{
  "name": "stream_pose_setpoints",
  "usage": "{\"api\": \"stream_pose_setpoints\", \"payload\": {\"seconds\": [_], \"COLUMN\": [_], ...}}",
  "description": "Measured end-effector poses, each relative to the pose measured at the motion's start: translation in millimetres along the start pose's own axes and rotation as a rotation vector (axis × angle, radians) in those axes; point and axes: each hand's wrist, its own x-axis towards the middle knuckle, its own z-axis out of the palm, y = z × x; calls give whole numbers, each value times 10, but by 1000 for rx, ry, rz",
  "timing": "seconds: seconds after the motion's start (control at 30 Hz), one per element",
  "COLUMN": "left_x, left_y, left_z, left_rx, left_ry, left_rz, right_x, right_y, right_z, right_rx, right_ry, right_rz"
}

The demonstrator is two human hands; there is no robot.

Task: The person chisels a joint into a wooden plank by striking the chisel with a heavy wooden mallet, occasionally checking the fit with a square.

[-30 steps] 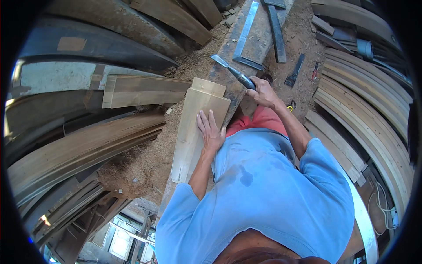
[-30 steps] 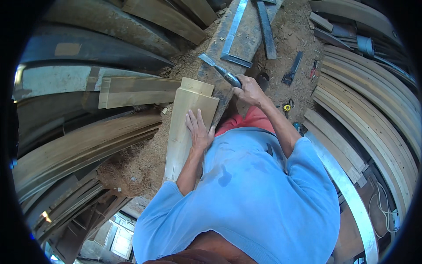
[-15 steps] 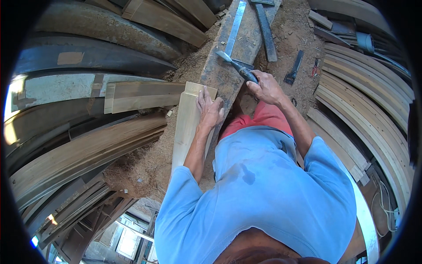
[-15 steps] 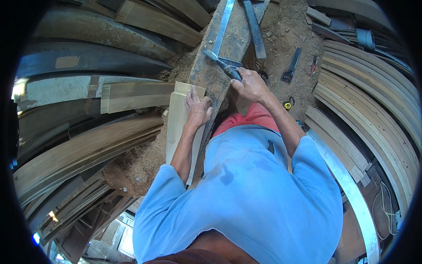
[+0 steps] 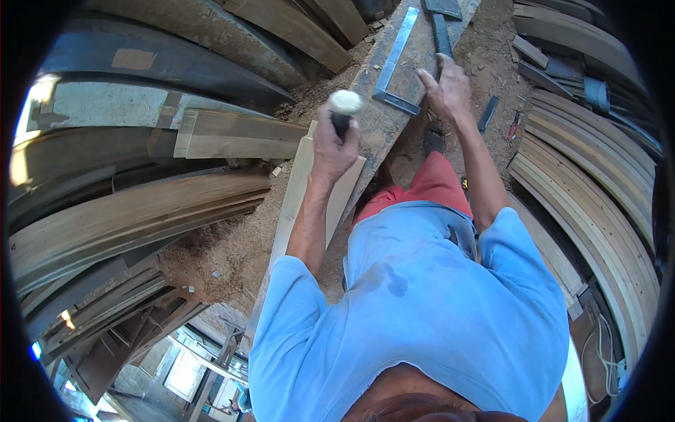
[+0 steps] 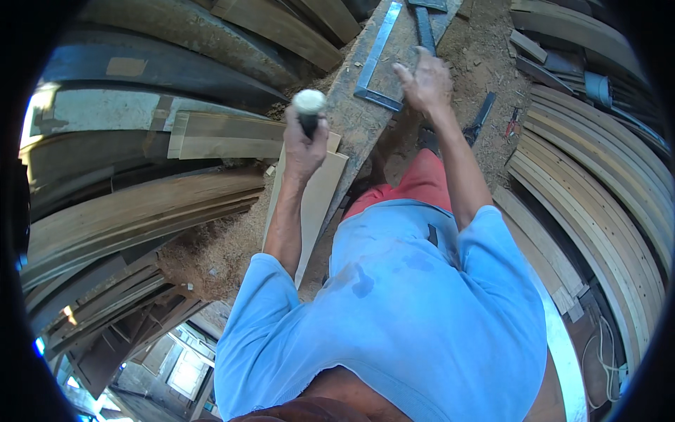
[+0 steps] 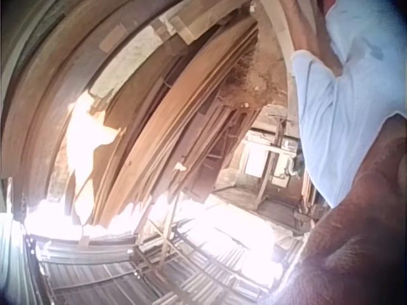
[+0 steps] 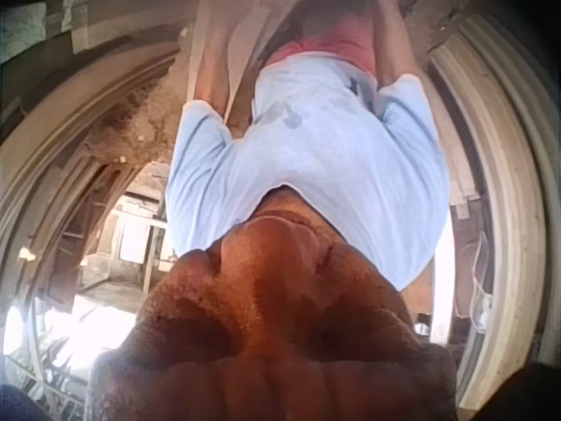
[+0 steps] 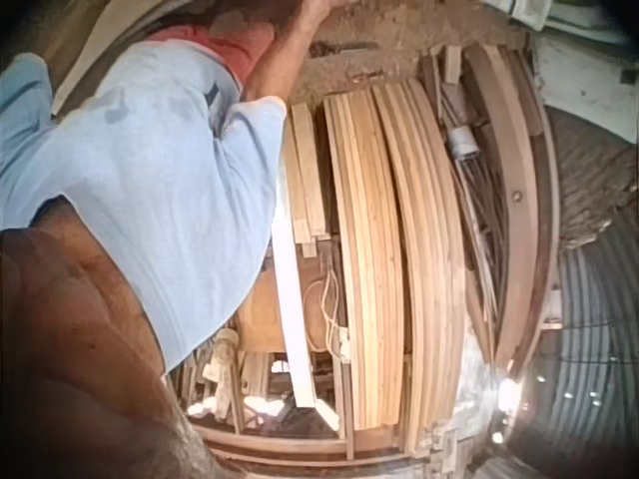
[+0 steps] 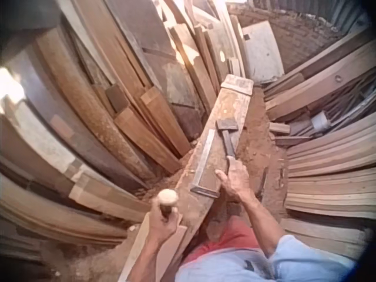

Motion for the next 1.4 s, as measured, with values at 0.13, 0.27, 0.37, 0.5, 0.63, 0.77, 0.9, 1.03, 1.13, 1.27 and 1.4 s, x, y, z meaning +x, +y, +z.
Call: {"api": "stream_pose_setpoints", "payload": {"seconds": [0.13,0.27,0.37,0.5,0.63,0.77,0.9,1.03,1.13,1.27,1.4], "left_x": [23,54,23,30,103,109,103,24,97,-6,11], "left_y": [-23,-99,-83,-39,-283,-119,-218,-275,-324,-365,-378], "left_z": [2,103,88,166,218,222,173,130,245,145,156], "left_rx": [-144,-192,-242,-245,-50,-150,-61,-49,-73,-29,-13], "left_ry": [139,32,102,174,191,220,233,234,204,214,205], "left_rz": [-108,-100,-23,-40,58,-50,-34,-65,-53,-45,-48], "right_x": [289,597,629,335,-109,-420,-406,-233,-334,-478,-452], "right_y": [652,1335,958,545,235,129,-104,-165,-69,-324,-302], "right_z": [593,683,207,-504,-1077,-1176,-1545,-1737,-1792,-1746,-1752], "right_rx": [-122,114,353,742,762,812,1282,1509,1431,1318,1423], "right_ry": [-3,-90,-250,-302,-184,95,-15,16,131,282,206], "right_rz": [180,189,158,209,35,-223,-393,-528,-493,-484,-623]}}
